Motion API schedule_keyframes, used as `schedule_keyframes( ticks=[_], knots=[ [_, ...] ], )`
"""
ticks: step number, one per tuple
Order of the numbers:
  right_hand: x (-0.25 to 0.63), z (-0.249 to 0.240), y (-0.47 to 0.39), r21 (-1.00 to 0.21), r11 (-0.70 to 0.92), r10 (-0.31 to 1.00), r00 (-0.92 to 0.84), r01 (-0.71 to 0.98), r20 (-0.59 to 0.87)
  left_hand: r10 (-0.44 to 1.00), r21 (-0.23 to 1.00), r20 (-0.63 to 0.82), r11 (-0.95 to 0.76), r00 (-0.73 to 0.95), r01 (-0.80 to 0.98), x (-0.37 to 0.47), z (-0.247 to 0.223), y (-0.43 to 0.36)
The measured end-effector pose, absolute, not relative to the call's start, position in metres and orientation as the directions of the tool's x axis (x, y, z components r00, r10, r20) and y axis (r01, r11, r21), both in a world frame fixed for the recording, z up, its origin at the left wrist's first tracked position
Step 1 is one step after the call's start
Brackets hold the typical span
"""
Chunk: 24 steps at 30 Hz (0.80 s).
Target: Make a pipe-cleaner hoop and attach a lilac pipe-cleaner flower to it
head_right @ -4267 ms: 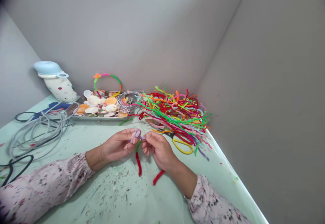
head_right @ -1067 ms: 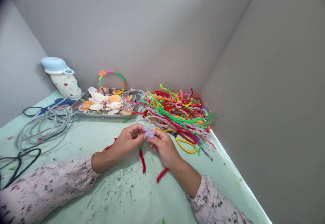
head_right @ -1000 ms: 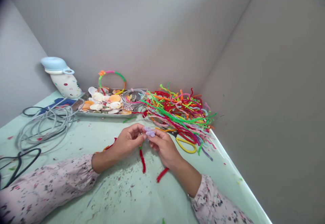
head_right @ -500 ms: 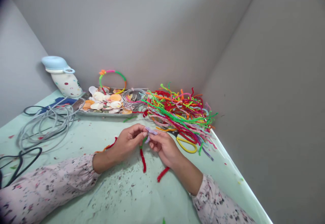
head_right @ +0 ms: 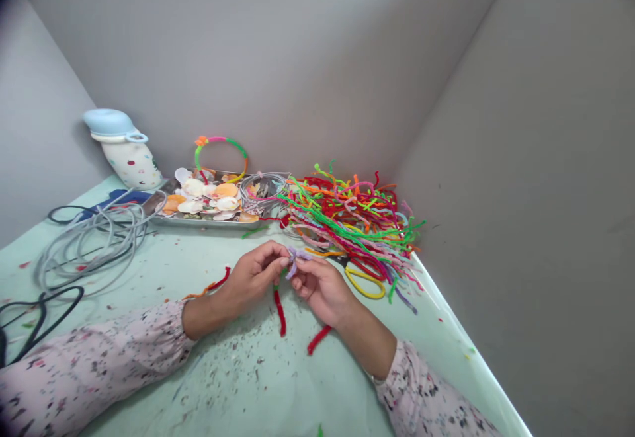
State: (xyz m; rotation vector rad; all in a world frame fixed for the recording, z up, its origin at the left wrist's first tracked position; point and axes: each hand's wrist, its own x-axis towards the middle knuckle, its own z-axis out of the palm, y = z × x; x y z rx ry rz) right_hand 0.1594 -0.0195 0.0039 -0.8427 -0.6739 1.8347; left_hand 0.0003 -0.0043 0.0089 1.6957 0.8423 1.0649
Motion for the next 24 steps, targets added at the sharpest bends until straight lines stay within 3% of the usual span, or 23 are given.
schedule_keyframes(
  ticks=[6,9,12,17,21,24],
  knots=[
    [0.159,0.005,-0.020,-0.782,-0.351,0.928,-0.299,-0.514,-0.220,0.872,0.944,0.267,-0.323,0.411,0.073,0.000,0.010,-0.004],
    [0.162,0.012,-0.017,-0.795,-0.249,0.968,-0.162,-0.553,-0.190,0.893,0.952,0.244,-0.295,0.378,0.084,-0.001,0.011,-0.003],
    [0.169,0.020,-0.013,-0.814,-0.098,0.991,0.022,-0.572,-0.135,0.932,0.926,0.225,-0.295,0.286,0.233,-0.003,0.008,0.001],
    [0.176,0.020,-0.007,-0.873,0.069,0.988,0.152,-0.484,-0.006,0.929,0.732,0.234,-0.363,0.288,0.577,-0.004,0.000,0.006],
    [0.174,0.015,-0.008,-0.928,0.093,0.989,0.141,-0.362,0.045,0.916,0.575,0.210,-0.399,0.342,0.714,-0.002,-0.002,0.004],
    [0.172,0.016,-0.011,-0.969,0.056,0.992,0.123,-0.241,0.027,0.915,0.539,0.199,-0.401,0.352,0.740,0.000,-0.003,0.004]
  ],
)
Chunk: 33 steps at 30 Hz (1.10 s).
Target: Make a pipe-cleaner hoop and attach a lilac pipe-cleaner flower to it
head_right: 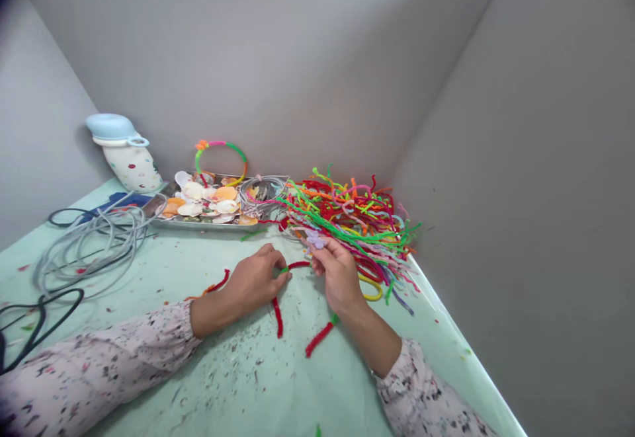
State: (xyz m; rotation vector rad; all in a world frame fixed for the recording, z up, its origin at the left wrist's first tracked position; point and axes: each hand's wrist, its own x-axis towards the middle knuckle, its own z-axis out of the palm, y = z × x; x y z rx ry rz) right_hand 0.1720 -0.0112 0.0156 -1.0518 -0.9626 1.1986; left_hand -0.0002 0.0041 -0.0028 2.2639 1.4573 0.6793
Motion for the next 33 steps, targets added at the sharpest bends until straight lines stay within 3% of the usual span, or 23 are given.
schedule_keyframes(
  ticks=[8,13,26,33],
  knots=[
    [0.167,0.032,-0.022,-0.977,0.012,0.993,0.114,0.213,0.037,0.944,0.857,0.252,-0.321,0.214,0.404,0.003,0.007,-0.001],
    [0.163,0.038,-0.025,-0.932,-0.016,0.988,0.149,0.362,0.041,0.942,0.881,0.273,-0.326,0.196,0.342,0.006,0.014,-0.011],
    [0.162,0.048,-0.035,-0.790,0.139,0.972,0.068,0.597,0.223,0.918,0.929,0.332,-0.358,0.214,0.093,0.005,0.015,-0.019],
    [0.170,0.047,-0.030,-0.610,0.344,0.879,-0.016,0.714,0.477,0.919,0.946,0.305,-0.322,0.250,0.028,0.004,0.018,-0.018]
  ],
)
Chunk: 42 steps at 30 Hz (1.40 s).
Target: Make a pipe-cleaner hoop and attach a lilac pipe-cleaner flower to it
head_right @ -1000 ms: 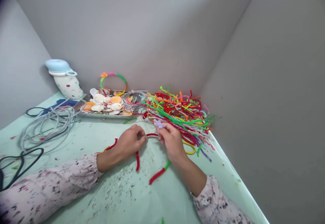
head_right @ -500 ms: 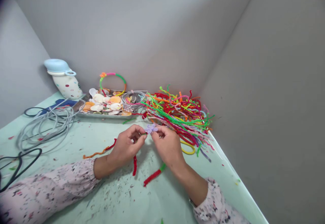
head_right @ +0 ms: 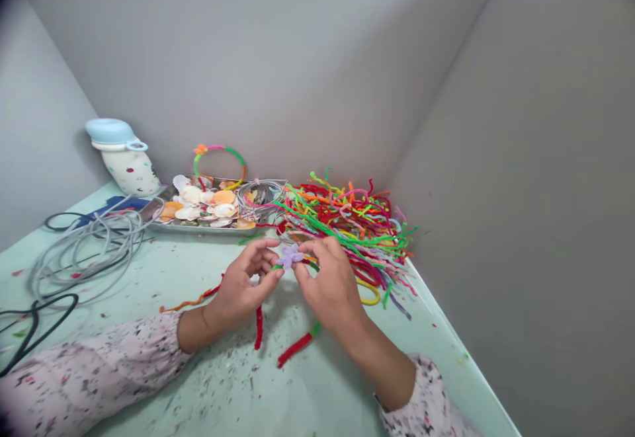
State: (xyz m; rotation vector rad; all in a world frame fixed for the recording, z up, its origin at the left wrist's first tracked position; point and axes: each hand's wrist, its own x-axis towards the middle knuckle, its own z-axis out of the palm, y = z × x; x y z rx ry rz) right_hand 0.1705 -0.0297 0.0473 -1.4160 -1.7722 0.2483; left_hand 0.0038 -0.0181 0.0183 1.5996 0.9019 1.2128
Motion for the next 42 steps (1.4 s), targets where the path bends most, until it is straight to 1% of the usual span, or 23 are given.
schedule_keyframes(
  ticks=[2,4,7,10,13,15,17,20,23,25,27,28,30,32,34,37,39,42],
  knots=[
    [0.174,0.048,-0.025,-0.629,0.389,0.885,-0.085,0.673,0.458,0.914,0.946,0.311,-0.325,0.260,0.011,0.003,0.018,-0.017],
    [0.177,0.048,-0.021,-0.699,0.395,0.913,-0.167,0.596,0.373,0.911,0.948,0.308,-0.317,0.272,-0.012,0.002,0.017,-0.016],
    [0.179,0.045,-0.017,-0.810,0.324,0.943,-0.233,0.489,0.237,0.918,0.963,0.268,-0.264,0.291,-0.056,0.002,0.017,-0.013],
    [0.178,0.041,-0.016,-0.832,0.274,0.957,-0.219,0.482,0.189,0.923,0.980,0.183,-0.146,0.338,-0.133,0.002,0.018,-0.010],
    [0.176,0.036,-0.018,-0.784,0.333,0.943,-0.213,0.525,0.257,0.910,0.971,0.091,0.008,0.403,-0.238,0.001,0.017,-0.005],
    [0.175,0.033,-0.020,-0.714,0.414,0.910,-0.240,0.565,0.337,0.898,0.952,0.031,0.108,0.440,-0.288,0.001,0.016,-0.002],
    [0.175,0.030,-0.022,-0.629,0.479,0.875,-0.280,0.612,0.394,0.881,0.934,-0.031,0.194,0.472,-0.301,0.001,0.014,0.001],
    [0.174,0.029,-0.027,-0.539,0.506,0.858,-0.326,0.673,0.398,0.858,0.922,-0.108,0.275,0.503,-0.271,0.001,0.014,0.002],
    [0.172,0.032,-0.031,-0.517,0.488,0.868,-0.330,0.703,0.371,0.854,0.919,-0.134,0.297,0.503,-0.259,0.001,0.016,0.000],
    [0.170,0.036,-0.033,-0.546,0.476,0.876,-0.317,0.690,0.362,0.858,0.910,-0.133,0.303,0.496,-0.281,0.000,0.018,0.000],
    [0.169,0.040,-0.034,-0.648,0.436,0.900,-0.304,0.625,0.312,0.852,0.892,-0.143,0.331,0.503,-0.308,-0.001,0.019,0.001],
    [0.169,0.042,-0.034,-0.724,0.385,0.921,-0.294,0.572,0.257,0.846,0.880,-0.152,0.351,0.511,-0.319,-0.002,0.019,0.001],
    [0.170,0.044,-0.032,-0.858,0.232,0.956,-0.268,0.458,0.116,0.833,0.859,-0.170,0.387,0.526,-0.335,-0.004,0.020,0.003],
    [0.170,0.045,-0.030,-0.920,0.091,0.973,-0.230,0.382,0.001,0.827,0.845,-0.179,0.407,0.532,-0.347,-0.005,0.020,0.004],
    [0.169,0.045,-0.029,-0.933,0.024,0.983,-0.179,0.360,-0.044,0.828,0.841,-0.182,0.411,0.530,-0.353,-0.005,0.021,0.004],
    [0.166,0.046,-0.031,-0.930,-0.007,0.994,-0.102,0.368,-0.047,0.839,0.865,-0.164,0.375,0.519,-0.332,-0.004,0.024,0.003],
    [0.165,0.047,-0.034,-0.916,0.022,0.996,-0.084,0.401,-0.013,0.851,0.893,-0.149,0.335,0.504,-0.301,-0.003,0.026,0.001],
    [0.164,0.050,-0.037,-0.881,0.117,0.991,-0.110,0.459,0.075,0.868,0.924,-0.127,0.279,0.480,-0.262,-0.002,0.030,-0.001]
  ],
)
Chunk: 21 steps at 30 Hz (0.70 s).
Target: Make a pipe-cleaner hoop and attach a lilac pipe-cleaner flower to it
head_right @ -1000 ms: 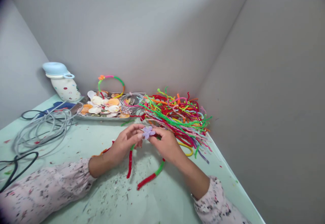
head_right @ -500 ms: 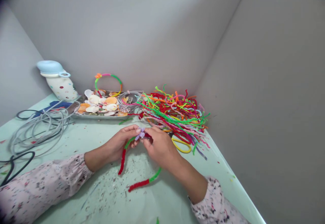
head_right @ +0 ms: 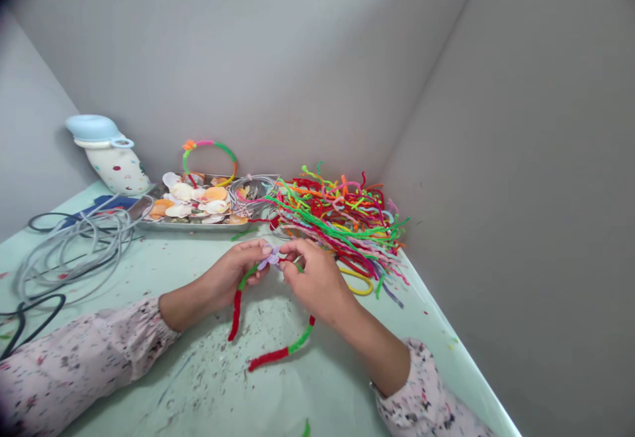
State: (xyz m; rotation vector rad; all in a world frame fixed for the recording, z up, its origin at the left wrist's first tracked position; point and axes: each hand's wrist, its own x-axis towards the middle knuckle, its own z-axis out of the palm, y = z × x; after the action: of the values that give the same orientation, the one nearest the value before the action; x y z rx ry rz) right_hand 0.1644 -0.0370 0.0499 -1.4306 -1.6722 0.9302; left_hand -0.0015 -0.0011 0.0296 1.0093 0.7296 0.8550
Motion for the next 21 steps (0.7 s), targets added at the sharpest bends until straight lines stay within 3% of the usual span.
schedule_keyframes(
  ticks=[3,11,21],
  knots=[
    [0.164,0.057,-0.038,-0.879,0.113,0.989,-0.134,0.463,0.057,0.870,0.939,-0.107,0.247,0.482,-0.238,-0.001,0.032,-0.004],
    [0.172,0.059,-0.028,-0.954,-0.232,0.918,-0.282,0.189,-0.279,0.854,0.961,-0.120,0.228,0.507,-0.157,0.000,0.033,-0.010],
    [0.185,0.045,-0.017,-0.891,-0.448,0.775,-0.528,-0.073,-0.347,0.816,0.947,-0.089,0.247,0.571,-0.205,0.002,0.034,-0.016]
  ],
)
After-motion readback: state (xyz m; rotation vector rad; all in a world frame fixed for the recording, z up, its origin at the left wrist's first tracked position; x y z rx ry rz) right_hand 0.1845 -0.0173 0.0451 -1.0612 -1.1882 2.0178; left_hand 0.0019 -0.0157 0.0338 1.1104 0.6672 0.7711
